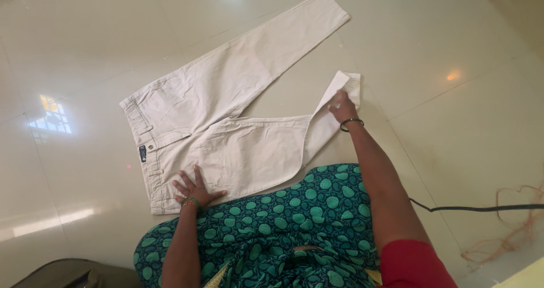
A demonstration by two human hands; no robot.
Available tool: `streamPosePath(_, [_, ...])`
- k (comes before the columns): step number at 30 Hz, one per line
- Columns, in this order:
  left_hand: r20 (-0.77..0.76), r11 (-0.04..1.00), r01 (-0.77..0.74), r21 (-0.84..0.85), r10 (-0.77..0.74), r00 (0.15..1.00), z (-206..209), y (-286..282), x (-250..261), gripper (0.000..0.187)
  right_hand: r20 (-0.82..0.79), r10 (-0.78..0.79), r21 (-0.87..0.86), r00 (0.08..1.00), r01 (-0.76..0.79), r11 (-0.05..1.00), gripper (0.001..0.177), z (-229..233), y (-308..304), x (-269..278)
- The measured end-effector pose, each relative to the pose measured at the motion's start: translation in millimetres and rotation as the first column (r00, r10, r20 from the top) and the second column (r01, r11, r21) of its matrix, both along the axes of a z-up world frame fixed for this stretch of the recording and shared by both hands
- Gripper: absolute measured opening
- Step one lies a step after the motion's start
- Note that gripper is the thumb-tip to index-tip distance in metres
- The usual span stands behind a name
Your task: The person unfolds a pair of white pants on the floor, smoothes out the legs and fabric by hand, and then folds one leg over the other followed by folding the bottom half up towards the waistband.
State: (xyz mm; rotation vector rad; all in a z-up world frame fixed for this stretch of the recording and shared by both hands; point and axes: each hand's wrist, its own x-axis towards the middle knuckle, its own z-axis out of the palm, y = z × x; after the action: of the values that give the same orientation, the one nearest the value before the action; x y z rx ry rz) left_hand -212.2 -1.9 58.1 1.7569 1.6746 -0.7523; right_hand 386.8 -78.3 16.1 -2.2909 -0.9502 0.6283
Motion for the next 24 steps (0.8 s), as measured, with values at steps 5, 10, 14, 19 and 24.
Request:
streamPosePath(5, [-0.005, 1.000, 0.009, -0.016, -0.009, 1.000, 3, -1, 0, 0.164, 0.113, 0.177, 0.116, 0.978, -0.190, 0.975, 0.069, 0, 26, -4])
streamPosePath(10, [-0.017, 0.999, 0.008, -0.038, -0.008, 1.000, 11, 1, 3, 0.168, -0.309, 0.126, 0.411, 0.943, 0.012, 0.912, 0.057, 12, 32, 1])
streamPosePath(14, [-0.023, 0.999, 0.033, -0.043, -0.034, 0.999, 25, 0, 7, 0.174, -0.637, 0.213, 0.616, 0.741, 0.323, 0.719, 0.047, 62, -13, 22])
streamPosePath(19, [-0.039, 0.996, 0.063, -0.061, -0.065, 0.997, 36, -4, 4, 0.176, -0.586, -0.036, 0.597, 0.810, 0.461, 0.656, 0.038, 98, -116, 28])
streamPosePath(24, [-0.064, 0.978, 0.206, 0.022, -0.204, 0.977, 43, -19, -2, 0.159, -0.439, -0.591, 0.148, 0.677, 0.703, 0.695, 0.023, 46, -200, 16])
